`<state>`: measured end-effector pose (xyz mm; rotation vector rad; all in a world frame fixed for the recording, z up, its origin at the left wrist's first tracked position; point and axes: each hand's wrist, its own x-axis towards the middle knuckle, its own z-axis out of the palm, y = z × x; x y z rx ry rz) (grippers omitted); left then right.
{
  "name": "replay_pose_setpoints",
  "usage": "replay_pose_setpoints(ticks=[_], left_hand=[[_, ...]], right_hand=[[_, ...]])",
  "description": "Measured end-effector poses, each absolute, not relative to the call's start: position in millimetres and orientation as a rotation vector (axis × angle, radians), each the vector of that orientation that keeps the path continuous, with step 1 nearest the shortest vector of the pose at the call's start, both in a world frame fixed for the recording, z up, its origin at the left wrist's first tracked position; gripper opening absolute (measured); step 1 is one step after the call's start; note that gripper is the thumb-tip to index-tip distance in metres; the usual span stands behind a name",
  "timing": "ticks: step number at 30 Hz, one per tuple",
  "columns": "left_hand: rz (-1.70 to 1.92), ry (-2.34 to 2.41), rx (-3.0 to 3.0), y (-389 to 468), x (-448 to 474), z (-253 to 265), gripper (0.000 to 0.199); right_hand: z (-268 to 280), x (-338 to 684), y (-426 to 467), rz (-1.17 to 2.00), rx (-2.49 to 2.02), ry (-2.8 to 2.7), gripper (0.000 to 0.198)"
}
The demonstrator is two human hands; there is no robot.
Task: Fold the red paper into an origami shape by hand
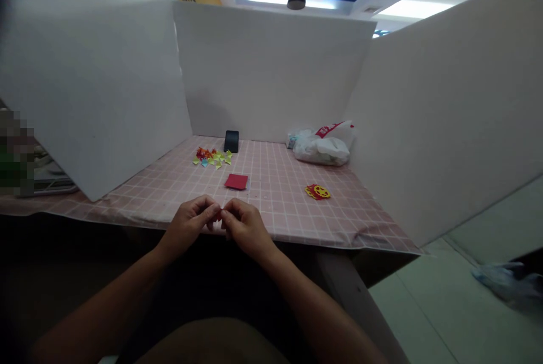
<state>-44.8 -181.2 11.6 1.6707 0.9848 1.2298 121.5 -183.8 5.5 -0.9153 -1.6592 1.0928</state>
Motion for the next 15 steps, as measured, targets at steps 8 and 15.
replay_pose_setpoints(ticks=[8,15], left_hand=[[1.262,0.915,1.497,-215,-34,4,0.019],[1.209,0.934,1.662,-235,-36,9,0.018]], right_hand=[[8,125,-212,1.033,-0.93,-1.654,0.024],[10,136,-232,1.082,-0.902,-1.731,0.02]])
